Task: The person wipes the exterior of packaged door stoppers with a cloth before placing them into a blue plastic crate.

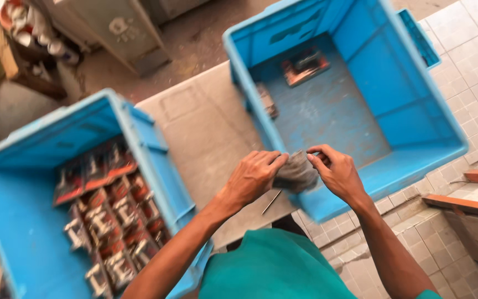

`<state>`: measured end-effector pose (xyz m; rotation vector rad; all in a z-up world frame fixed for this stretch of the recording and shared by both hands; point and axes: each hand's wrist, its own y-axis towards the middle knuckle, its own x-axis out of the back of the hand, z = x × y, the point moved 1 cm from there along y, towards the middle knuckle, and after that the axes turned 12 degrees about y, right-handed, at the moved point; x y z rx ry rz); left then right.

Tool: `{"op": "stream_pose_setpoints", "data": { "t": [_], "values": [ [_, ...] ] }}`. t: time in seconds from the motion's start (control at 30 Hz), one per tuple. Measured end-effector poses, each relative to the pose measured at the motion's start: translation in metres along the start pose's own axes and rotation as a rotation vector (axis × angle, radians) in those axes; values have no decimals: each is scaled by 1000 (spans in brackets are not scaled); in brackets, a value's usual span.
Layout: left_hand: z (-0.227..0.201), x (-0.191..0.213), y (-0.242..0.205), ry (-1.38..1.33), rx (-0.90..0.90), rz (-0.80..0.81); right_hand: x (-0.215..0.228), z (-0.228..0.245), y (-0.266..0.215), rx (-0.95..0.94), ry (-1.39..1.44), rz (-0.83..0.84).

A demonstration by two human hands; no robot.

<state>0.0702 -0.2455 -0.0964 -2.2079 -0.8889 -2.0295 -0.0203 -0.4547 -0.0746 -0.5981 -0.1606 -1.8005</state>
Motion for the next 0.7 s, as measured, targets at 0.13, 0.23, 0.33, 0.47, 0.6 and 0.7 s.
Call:
{"op": "stream_pose_setpoints", "data": {
  "t": [0.13, 0.23, 0.33, 0.47, 0.6, 0.7],
  "values": [
    [22, -97, 107, 65, -49, 117, 40, -75, 95, -178, 28, 59],
    [61, -199, 148, 94, 74, 262, 52, -142, 167, -225, -15, 123],
    [98, -263, 162, 132, 221, 373, 54, -200, 243, -245, -49, 128],
    [112, -285, 179, 29, 525, 523, 51, -222, 315, -115, 48, 44],
    [113, -286, 196, -188, 738, 577, 34, -221, 354, -137, 232, 30],
    [98, -263, 210, -310, 833, 601, 11, -256, 375, -111, 206, -142]
  ]
}}
